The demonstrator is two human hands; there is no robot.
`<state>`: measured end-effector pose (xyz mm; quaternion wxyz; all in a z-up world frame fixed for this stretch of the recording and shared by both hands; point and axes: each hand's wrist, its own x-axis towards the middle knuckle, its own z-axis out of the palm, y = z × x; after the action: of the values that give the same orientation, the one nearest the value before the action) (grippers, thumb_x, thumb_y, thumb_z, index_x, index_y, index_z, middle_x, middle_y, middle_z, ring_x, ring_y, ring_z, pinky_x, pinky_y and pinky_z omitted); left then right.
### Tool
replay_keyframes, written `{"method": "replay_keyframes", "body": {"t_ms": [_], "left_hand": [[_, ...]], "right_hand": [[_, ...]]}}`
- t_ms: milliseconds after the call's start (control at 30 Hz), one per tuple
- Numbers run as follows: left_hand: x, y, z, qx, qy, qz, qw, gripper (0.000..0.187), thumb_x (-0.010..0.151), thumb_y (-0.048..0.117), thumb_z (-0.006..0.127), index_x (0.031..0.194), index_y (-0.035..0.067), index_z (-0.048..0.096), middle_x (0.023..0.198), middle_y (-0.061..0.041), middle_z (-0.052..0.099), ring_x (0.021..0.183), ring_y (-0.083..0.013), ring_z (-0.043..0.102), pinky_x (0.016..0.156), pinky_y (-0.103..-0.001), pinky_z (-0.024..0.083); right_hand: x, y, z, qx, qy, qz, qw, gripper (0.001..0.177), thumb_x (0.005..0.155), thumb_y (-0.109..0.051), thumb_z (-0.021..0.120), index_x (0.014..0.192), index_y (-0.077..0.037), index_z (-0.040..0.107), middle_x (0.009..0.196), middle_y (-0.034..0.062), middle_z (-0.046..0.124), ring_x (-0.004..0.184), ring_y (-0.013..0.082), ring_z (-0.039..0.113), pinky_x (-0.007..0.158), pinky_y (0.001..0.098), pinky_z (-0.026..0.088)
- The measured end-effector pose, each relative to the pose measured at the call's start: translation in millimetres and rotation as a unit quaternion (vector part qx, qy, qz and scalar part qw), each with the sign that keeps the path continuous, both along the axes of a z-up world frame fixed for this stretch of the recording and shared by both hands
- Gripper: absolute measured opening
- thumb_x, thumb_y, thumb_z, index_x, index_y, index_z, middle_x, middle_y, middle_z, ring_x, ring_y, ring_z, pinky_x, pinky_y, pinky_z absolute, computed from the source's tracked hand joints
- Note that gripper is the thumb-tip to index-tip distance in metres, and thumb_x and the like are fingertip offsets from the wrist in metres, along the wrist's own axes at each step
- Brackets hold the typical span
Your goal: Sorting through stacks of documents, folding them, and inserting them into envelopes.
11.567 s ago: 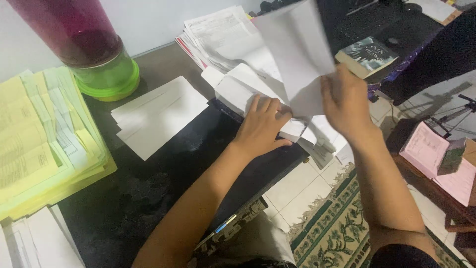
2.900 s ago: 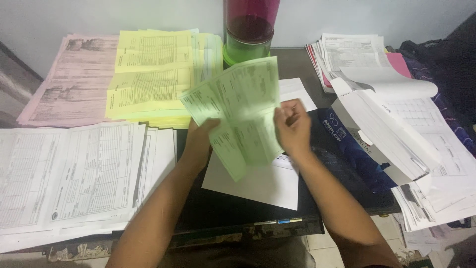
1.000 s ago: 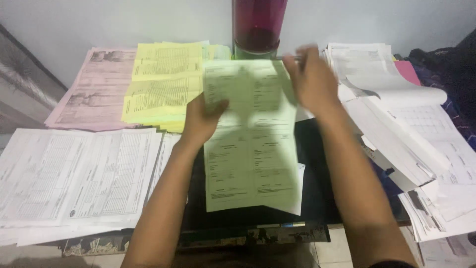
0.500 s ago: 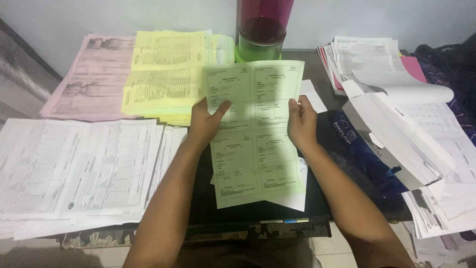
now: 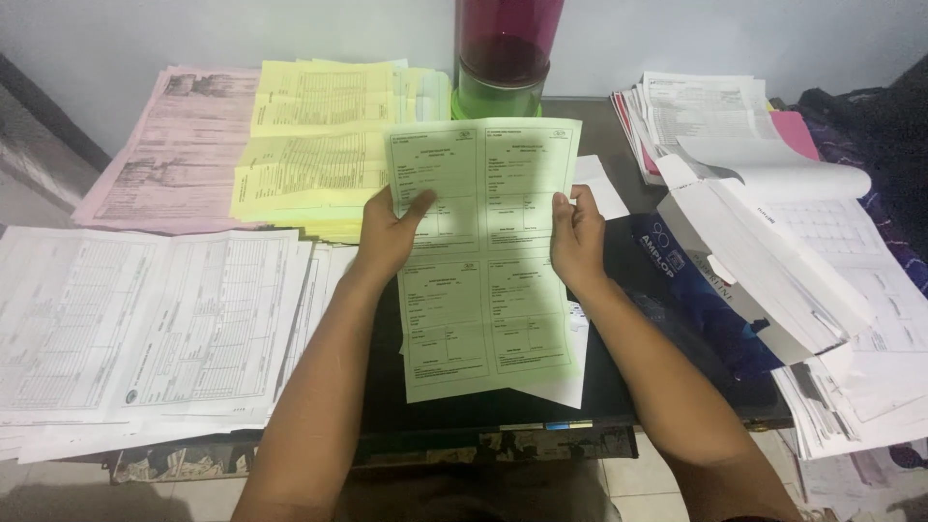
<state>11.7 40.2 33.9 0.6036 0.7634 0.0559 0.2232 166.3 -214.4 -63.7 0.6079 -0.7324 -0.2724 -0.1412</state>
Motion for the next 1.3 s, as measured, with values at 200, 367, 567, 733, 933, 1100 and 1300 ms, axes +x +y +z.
{"method": "replay_keyframes", "body": {"t_ms": [200,367,567,733,933,1100,1300], "left_hand": [[1,0,2,-0.006,-0.002,-0.016,1.000,0.049,0.110,0.030,0.055,0.145,-0.004,0.052,0.137,-0.028,0.062,0.133,-0.0454,0.054,0.113,-0.065,0.040],[6,4,-4,-0.020,-0.001,-0.017,1.000,0.050,0.109,0.031,0.055,0.145,-0.003,0.052,0.137,-0.026,0.062,0.134,-0.0442,0.053,0.114,-0.065,0.039],[1,2,4,-0.024,-0.017,-0.029,0.999,0.051,0.109,0.031,0.055,0.146,-0.004,0.050,0.139,-0.028,0.060,0.135,-0.0474,0.051,0.114,-0.068,0.037],[4,3,-2,-0.019,-0.019,-0.032,0.999,0.052,0.110,0.031,0.055,0.147,-0.004,0.049,0.140,-0.029,0.059,0.136,-0.0477,0.050,0.114,-0.067,0.037],[2,1,1,-0.018,-0.017,-0.027,0.999,0.050,0.109,0.031,0.056,0.146,-0.003,0.052,0.140,-0.028,0.059,0.136,-0.0476,0.050,0.115,-0.068,0.034],[5,3,-10,-0.023,-0.011,-0.037,0.999,0.061,0.107,0.040,0.060,0.151,-0.001,0.046,0.146,-0.026,0.055,0.142,-0.0464,0.043,0.119,-0.068,0.027],[-14,-17,40,0.059,0.081,-0.072,0.992,0.076,0.093,0.029,0.075,0.150,-0.010,0.042,0.148,-0.034,0.050,0.141,-0.0506,0.044,0.118,-0.065,0.032]], "right_hand": [[5,-3,1,0.011,-0.009,0.009,1.000,0.024,0.114,-0.024,0.041,0.110,-0.005,0.056,0.068,0.0135,0.068,0.060,0.0177,0.061,0.058,0.0317,0.049],[13,-6,-6,0.020,-0.014,0.005,1.000,0.023,0.114,-0.024,0.042,0.111,-0.006,0.057,0.070,0.0108,0.068,0.063,0.0152,0.060,0.061,0.0305,0.049],[7,-5,-3,0.033,-0.004,0.006,0.999,0.022,0.114,-0.023,0.042,0.110,-0.007,0.057,0.072,0.0081,0.069,0.065,0.0128,0.060,0.062,0.0282,0.049],[13,-8,-7,0.037,-0.007,0.008,0.999,0.024,0.115,-0.026,0.042,0.111,-0.007,0.057,0.072,0.0081,0.068,0.065,0.0125,0.060,0.062,0.0292,0.048],[3,-5,3,0.049,-0.013,0.005,0.999,0.025,0.114,-0.028,0.045,0.109,-0.007,0.057,0.069,0.0071,0.066,0.064,0.0124,0.060,0.060,0.0282,0.048],[21,-17,-6,0.040,-0.039,0.002,0.998,0.029,0.114,-0.032,0.042,0.111,-0.007,0.056,0.071,0.0107,0.067,0.064,0.0149,0.061,0.061,0.0317,0.049],[1,-14,33,0.133,0.002,-0.050,0.990,0.013,0.113,-0.020,0.042,0.113,-0.010,0.051,0.080,0.0001,0.065,0.073,0.0098,0.063,0.070,0.0240,0.051]]}}
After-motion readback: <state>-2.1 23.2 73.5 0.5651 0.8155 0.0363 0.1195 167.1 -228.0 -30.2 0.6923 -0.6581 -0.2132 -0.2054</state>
